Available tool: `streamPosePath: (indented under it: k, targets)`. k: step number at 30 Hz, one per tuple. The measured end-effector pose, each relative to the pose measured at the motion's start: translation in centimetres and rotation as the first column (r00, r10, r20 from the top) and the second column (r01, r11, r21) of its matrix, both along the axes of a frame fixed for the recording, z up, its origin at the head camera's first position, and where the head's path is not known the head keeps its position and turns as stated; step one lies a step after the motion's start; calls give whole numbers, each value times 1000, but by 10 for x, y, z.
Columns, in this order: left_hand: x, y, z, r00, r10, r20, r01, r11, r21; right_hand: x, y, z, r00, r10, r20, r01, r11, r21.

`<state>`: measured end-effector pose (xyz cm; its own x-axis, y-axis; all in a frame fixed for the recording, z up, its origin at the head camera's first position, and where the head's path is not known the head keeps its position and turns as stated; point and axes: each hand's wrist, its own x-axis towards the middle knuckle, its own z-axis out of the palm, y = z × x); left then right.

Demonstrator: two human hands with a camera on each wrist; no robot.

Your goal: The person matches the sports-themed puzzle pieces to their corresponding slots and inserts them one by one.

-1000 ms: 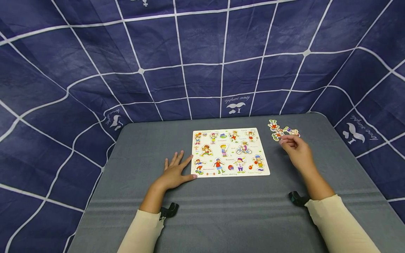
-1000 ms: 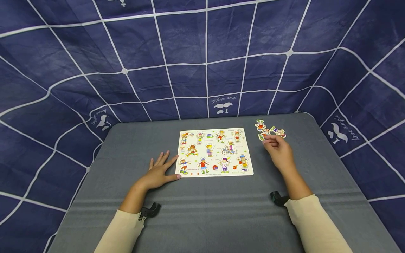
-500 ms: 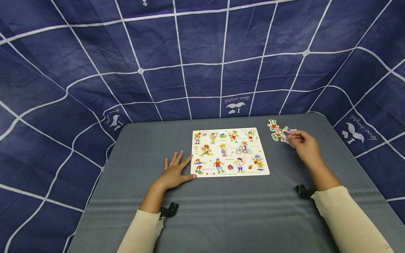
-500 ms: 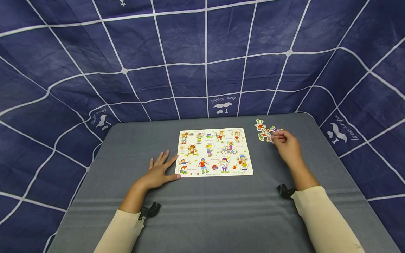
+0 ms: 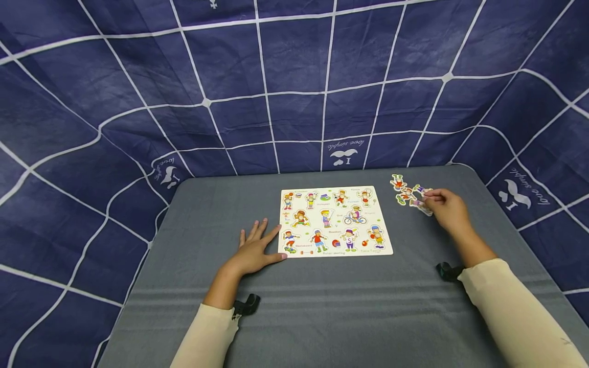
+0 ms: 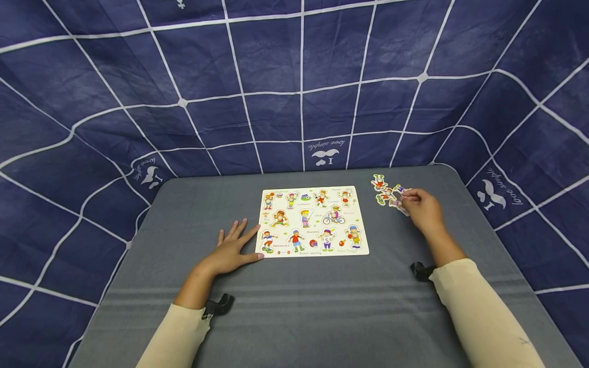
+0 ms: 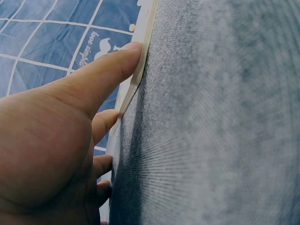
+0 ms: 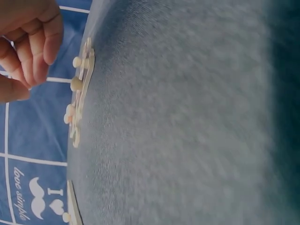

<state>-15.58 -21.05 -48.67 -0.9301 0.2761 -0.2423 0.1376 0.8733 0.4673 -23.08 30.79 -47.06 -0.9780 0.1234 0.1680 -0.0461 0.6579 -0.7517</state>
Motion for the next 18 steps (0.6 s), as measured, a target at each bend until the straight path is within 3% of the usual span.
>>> streamPosePath:
  k: [6, 18]
  targets:
    - [0, -1, -2, 1000, -1, -4, 1, 1000, -5, -6, 0, 4, 997, 19, 80, -29, 990, 135]
    - [1, 0, 0, 1000, -1, -12, 1, 1000, -4, -16, 2, 2, 984, 53, 168, -90, 971, 222]
